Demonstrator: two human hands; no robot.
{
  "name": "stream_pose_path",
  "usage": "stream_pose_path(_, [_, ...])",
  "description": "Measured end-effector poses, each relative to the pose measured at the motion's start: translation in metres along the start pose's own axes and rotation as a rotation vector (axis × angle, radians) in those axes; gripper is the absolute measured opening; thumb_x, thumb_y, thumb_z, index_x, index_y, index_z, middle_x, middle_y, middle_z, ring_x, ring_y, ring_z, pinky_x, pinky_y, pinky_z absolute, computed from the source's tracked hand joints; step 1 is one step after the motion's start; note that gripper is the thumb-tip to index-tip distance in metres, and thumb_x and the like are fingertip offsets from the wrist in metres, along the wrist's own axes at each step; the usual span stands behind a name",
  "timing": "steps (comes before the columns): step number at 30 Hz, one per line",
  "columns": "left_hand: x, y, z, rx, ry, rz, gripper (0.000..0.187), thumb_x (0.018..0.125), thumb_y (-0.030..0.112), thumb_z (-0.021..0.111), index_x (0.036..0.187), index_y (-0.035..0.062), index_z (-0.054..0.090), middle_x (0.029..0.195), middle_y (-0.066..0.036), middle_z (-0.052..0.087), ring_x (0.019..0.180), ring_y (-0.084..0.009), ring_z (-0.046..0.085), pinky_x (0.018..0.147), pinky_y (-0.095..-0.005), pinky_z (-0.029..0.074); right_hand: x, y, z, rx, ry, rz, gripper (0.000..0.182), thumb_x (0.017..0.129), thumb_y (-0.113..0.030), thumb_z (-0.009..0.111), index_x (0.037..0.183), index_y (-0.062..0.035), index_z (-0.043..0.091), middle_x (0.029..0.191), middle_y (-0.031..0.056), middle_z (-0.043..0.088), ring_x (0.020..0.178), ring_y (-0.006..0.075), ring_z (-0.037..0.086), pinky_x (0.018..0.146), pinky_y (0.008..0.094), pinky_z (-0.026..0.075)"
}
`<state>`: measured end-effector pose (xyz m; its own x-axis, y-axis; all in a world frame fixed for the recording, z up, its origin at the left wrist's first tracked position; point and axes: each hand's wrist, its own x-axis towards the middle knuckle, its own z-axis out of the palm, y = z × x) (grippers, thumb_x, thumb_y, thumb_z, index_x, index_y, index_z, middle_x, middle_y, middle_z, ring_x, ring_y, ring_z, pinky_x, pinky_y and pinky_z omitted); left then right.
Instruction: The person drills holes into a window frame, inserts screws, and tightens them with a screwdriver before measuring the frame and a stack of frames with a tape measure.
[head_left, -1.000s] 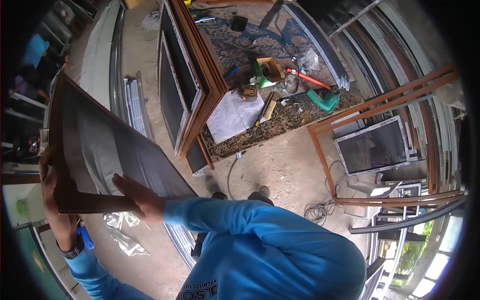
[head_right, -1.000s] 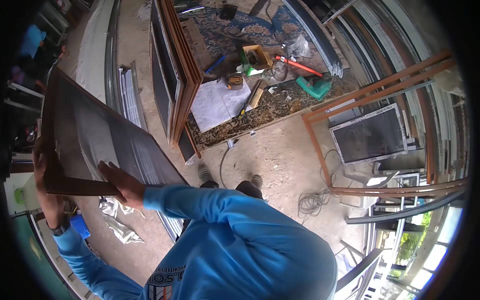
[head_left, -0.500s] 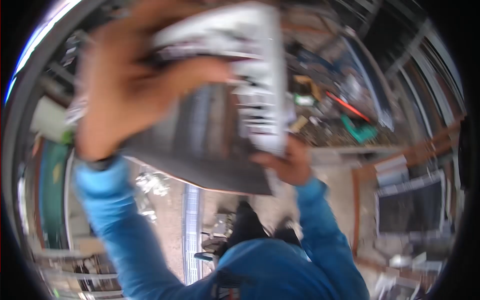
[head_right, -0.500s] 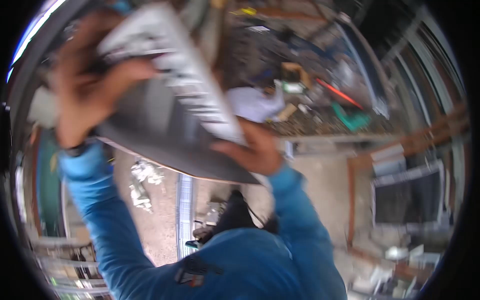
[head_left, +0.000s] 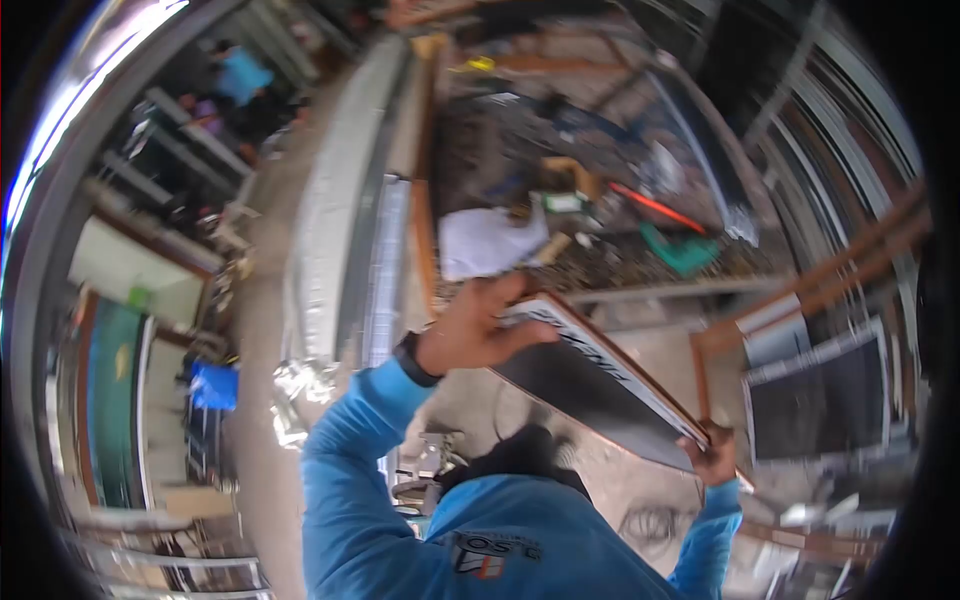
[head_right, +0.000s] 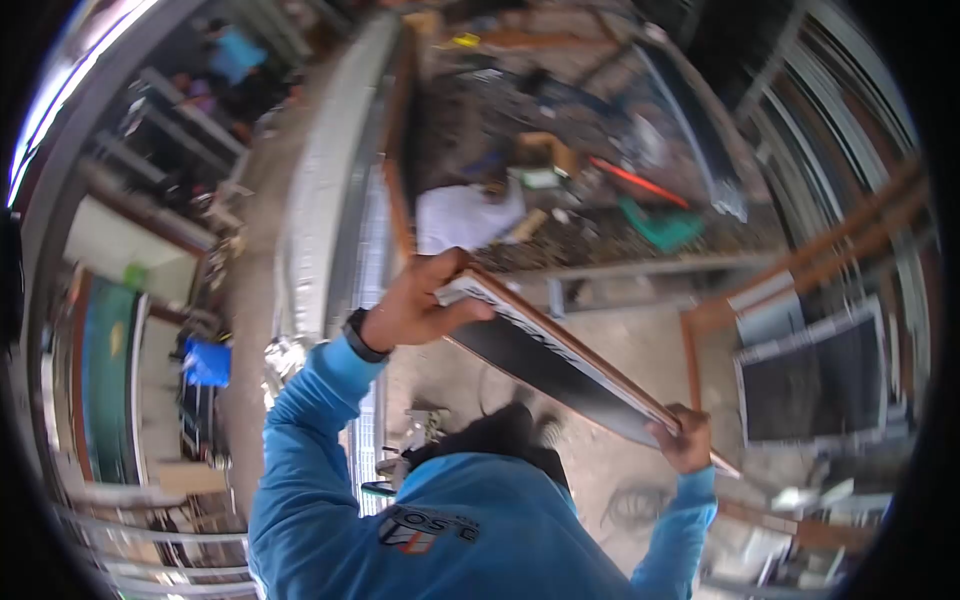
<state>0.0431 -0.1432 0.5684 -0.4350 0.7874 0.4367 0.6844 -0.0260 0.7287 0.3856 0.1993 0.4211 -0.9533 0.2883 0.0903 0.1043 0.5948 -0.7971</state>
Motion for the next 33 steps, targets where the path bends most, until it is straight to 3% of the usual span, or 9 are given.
stream_pose_path(3, [0.015,-0.07,0.022,-0.078,-0.274,-0.127,0.034,0.097,0.022,0.082,0.121,0.0024,0.069,0.099,-0.012,0.075,0.092,-0.0259,0.072,0.082,-0.0357,0.055,-0.015,0.015,-0.008,-0.164,-0.001,0.164,0.019,0.083,-0.02,0.088,0.092,-0.0062,0.078,0.079,0.014,0.075,0.069,0.031,0.074,0.062,0.0391,0.055])
stream_pose_path(7, [0.044,-0.211,0.048,-0.257,0.067,-0.442,0.016,0.103,0.015,0.072,0.112,0.0022,0.071,0.109,-0.01,0.072,0.096,-0.0207,0.07,0.088,-0.0322,0.053,-0.034,0.067,0.028,-0.323,-0.012,0.306,0.025,0.084,-0.031,0.088,0.094,-0.0108,0.079,0.079,0.0131,0.075,0.071,0.0327,0.074,0.064,0.0419,0.056])
stream_pose_path(14, [0.08,-0.463,0.035,0.698,-0.07,-0.602,0.083,0.083,0.039,0.09,0.149,0.0064,0.053,0.153,-0.027,0.05,0.137,-0.0466,0.054,0.11,-0.0532,0.05,-0.046,0.214,0.133,-0.464,-0.298,0.533,0.032,0.097,-0.031,0.075,0.125,-0.0153,0.071,0.102,0.0164,0.078,0.093,0.0392,0.075,0.084,0.052,0.06])
stream_pose_path(17, [0.086,-0.502,0.041,0.643,-0.166,-0.555,0.098,0.077,0.045,0.093,0.154,0.0052,0.048,0.157,-0.029,0.042,0.142,-0.0511,0.047,0.115,-0.0538,0.046,-0.055,0.274,0.182,-0.514,-0.382,0.653,0.036,0.098,-0.03,0.073,0.131,-0.0162,0.067,0.106,0.016,0.078,0.096,0.0408,0.075,0.087,0.0535,0.06])
stream_pose_path(19, [0.1,-0.499,0.037,0.707,-0.308,-0.654,0.101,0.075,0.043,0.094,0.155,0.0035,0.045,0.158,-0.031,0.039,0.138,-0.0472,0.053,0.111,-0.0509,0.051,-0.063,0.308,0.205,-0.53,-0.409,0.639,0.038,0.099,-0.026,0.072,0.134,-0.0158,0.064,0.105,0.0154,0.078,0.098,0.0407,0.075,0.087,0.0545,0.059])
stream_pose_path(23, [0.098,-0.492,0.002,0.367,0.087,-0.673,0.083,0.082,0.037,0.09,0.149,0.0048,0.053,0.136,-0.021,0.064,0.116,-0.0323,0.07,0.093,-0.0421,0.06,-0.052,0.335,0.234,-0.583,-0.493,0.734,0.036,0.099,-0.021,0.07,0.134,-0.0154,0.064,0.103,0.0151,0.078,0.098,0.0381,0.076,0.084,0.0542,0.06])
stream_pose_path(25, [0.096,-0.419,-0.011,-0.353,0.43,-0.967,0.051,0.095,0.033,0.076,0.138,0.0083,0.064,0.118,-0.009,0.072,0.111,-0.0224,0.07,0.088,-0.0408,0.061,-0.062,0.36,0.254,-0.592,-0.463,0.712,0.035,0.099,-0.02,0.07,0.134,-0.0157,0.064,0.103,0.0146,0.078,0.097,0.0377,0.076,0.084,0.054,0.06])
stream_pose_path(29, [0.042,-0.334,-0.005,-1.049,0.5,-0.995,0.058,0.102,0.045,0.053,0.14,0.0024,0.059,0.125,-0.016,0.072,0.117,-0.0346,0.072,0.082,-0.0465,0.064,-0.072,0.394,0.284,-0.601,-0.506,0.748,0.036,0.099,-0.019,0.069,0.135,-0.0169,0.065,0.111,0.0177,0.077,0.109,0.0388,0.075,0.093,0.0529,0.061])
stream_pose_path(33, [-0.042,-0.311,0.054,-1.24,0.371,-1.327,0.074,0.093,0.042,0.061,0.156,0.0071,0.045,0.142,-0.021,0.063,0.115,-0.0492,0.071,0.074,-0.0489,0.067,-0.048,0.385,0.279,-0.739,-0.656,0.738,0.029,0.104,-0.019,0.056,0.129,-0.0124,0.068,0.122,0.0175,0.075,0.116,0.0373,0.073,0.098,0.0499,0.06])
